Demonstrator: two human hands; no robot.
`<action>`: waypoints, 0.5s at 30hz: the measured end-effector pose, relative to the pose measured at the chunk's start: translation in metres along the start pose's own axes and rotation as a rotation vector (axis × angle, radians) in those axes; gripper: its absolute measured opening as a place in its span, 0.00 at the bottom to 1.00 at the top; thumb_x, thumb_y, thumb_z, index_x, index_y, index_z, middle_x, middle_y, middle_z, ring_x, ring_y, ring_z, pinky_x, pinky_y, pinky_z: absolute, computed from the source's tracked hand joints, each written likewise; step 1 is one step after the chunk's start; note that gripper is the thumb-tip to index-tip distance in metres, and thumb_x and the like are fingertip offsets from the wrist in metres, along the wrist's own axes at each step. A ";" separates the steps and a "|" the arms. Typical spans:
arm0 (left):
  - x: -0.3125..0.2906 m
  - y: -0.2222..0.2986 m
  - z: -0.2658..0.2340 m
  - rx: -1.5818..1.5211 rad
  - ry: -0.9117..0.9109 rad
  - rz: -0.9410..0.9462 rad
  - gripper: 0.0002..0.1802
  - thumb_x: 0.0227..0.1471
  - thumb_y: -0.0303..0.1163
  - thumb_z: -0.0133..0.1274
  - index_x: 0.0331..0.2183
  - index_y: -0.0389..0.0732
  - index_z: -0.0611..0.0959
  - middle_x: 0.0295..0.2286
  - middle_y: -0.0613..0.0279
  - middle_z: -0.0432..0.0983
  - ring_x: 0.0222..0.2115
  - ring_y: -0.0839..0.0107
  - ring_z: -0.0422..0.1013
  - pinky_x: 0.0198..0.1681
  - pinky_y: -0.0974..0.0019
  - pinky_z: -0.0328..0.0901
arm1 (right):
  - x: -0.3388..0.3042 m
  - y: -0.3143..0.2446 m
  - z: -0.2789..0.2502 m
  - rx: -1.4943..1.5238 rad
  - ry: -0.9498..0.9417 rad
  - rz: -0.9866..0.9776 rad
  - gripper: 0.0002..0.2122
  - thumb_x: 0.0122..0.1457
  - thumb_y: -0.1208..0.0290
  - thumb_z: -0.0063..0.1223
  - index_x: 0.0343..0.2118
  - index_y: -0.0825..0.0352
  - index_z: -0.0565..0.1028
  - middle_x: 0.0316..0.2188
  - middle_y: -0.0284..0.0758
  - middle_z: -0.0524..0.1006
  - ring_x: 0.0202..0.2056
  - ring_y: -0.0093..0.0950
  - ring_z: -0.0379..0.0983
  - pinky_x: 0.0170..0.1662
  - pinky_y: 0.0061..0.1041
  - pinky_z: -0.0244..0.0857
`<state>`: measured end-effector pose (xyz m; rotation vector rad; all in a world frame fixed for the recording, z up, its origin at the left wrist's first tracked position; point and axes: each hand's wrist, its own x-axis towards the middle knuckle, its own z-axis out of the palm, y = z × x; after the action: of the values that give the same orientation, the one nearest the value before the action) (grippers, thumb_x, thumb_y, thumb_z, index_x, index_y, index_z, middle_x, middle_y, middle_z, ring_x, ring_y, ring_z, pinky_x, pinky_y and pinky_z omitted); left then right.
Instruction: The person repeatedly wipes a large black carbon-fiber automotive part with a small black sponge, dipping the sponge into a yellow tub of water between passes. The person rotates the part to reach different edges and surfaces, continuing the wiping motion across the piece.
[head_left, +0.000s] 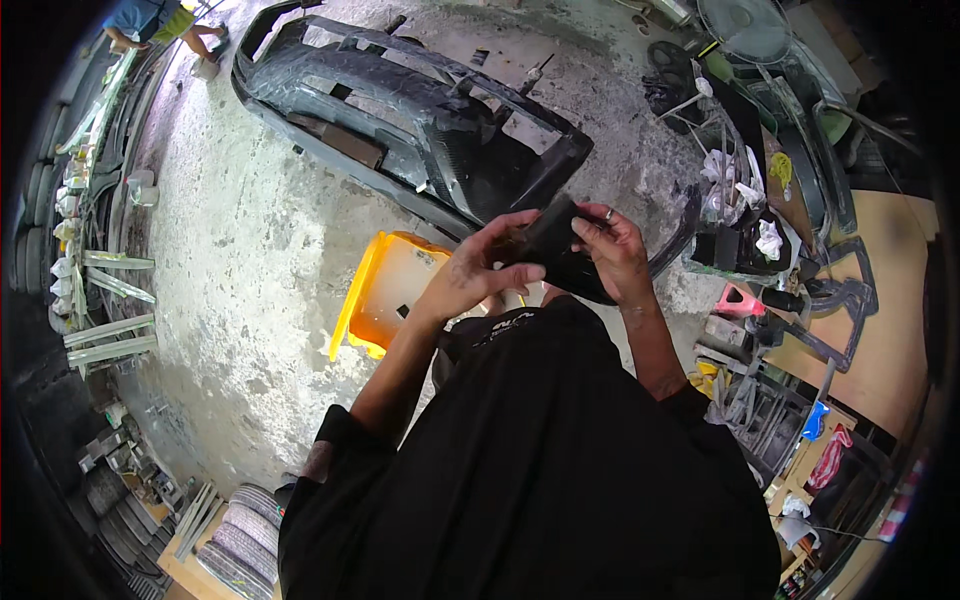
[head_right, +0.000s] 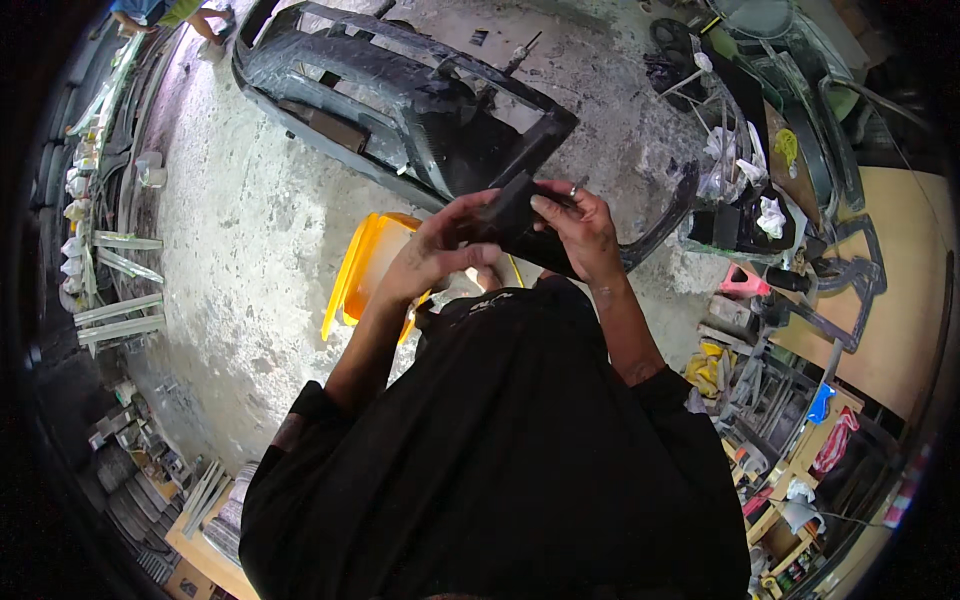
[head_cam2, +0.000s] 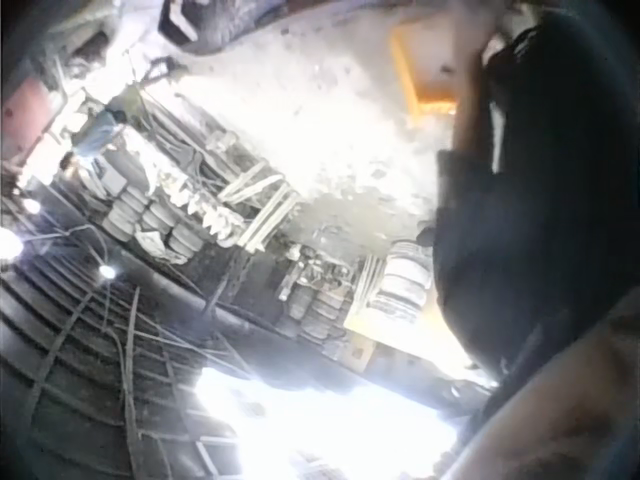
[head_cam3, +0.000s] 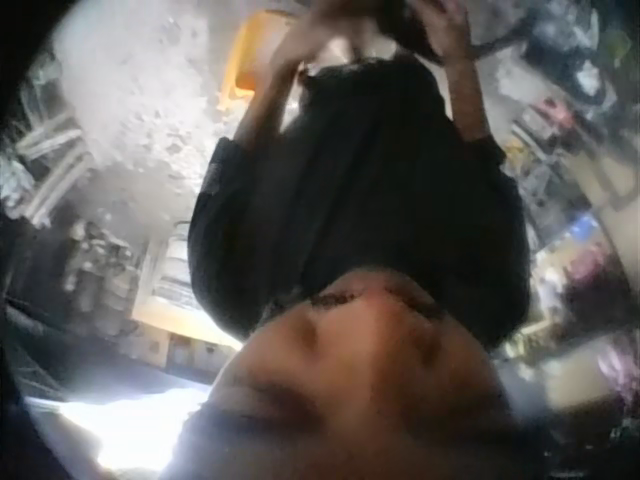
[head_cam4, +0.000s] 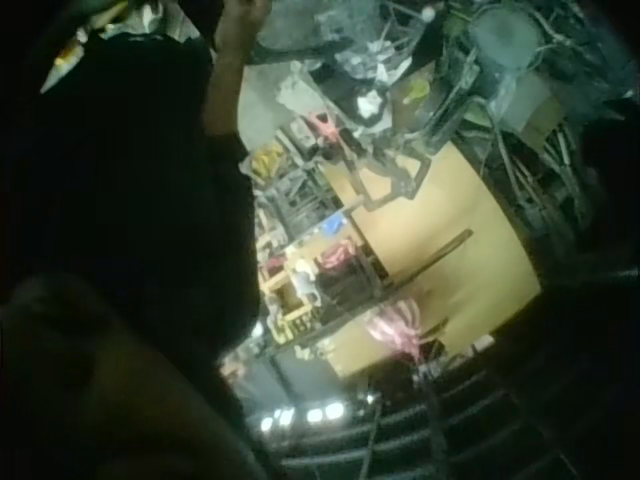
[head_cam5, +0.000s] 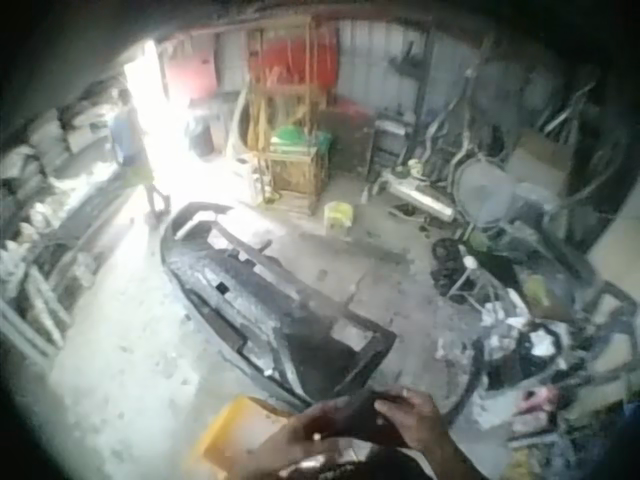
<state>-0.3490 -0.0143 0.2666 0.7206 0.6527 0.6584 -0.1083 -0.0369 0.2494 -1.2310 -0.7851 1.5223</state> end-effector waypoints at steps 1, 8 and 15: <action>-0.002 0.002 -0.002 0.164 0.003 0.081 0.20 0.63 0.29 0.57 0.55 0.34 0.76 0.42 0.57 0.80 0.39 0.68 0.80 0.48 0.65 0.74 | 0.001 0.004 -0.001 0.200 0.041 -0.026 0.13 0.63 0.76 0.63 0.49 0.69 0.79 0.40 0.32 0.82 0.38 0.18 0.77 0.42 0.21 0.72; 0.002 -0.004 -0.025 0.166 0.342 0.347 0.17 0.60 0.23 0.58 0.51 0.33 0.80 0.39 0.61 0.81 0.36 0.74 0.77 0.45 0.69 0.70 | 0.005 0.012 0.005 0.204 0.095 -0.010 0.14 0.63 0.78 0.62 0.51 0.70 0.77 0.41 0.34 0.82 0.41 0.22 0.79 0.44 0.25 0.75; 0.020 0.029 -0.070 0.233 0.611 0.424 0.22 0.67 0.46 0.53 0.44 0.35 0.83 0.34 0.64 0.80 0.33 0.79 0.74 0.40 0.73 0.66 | 0.004 0.014 0.006 0.179 0.036 -0.029 0.12 0.62 0.79 0.62 0.48 0.69 0.78 0.40 0.33 0.82 0.41 0.22 0.79 0.44 0.26 0.76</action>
<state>-0.3964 0.0428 0.2418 0.8898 1.1659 1.2311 -0.1183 -0.0367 0.2369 -1.1070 -0.6265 1.5084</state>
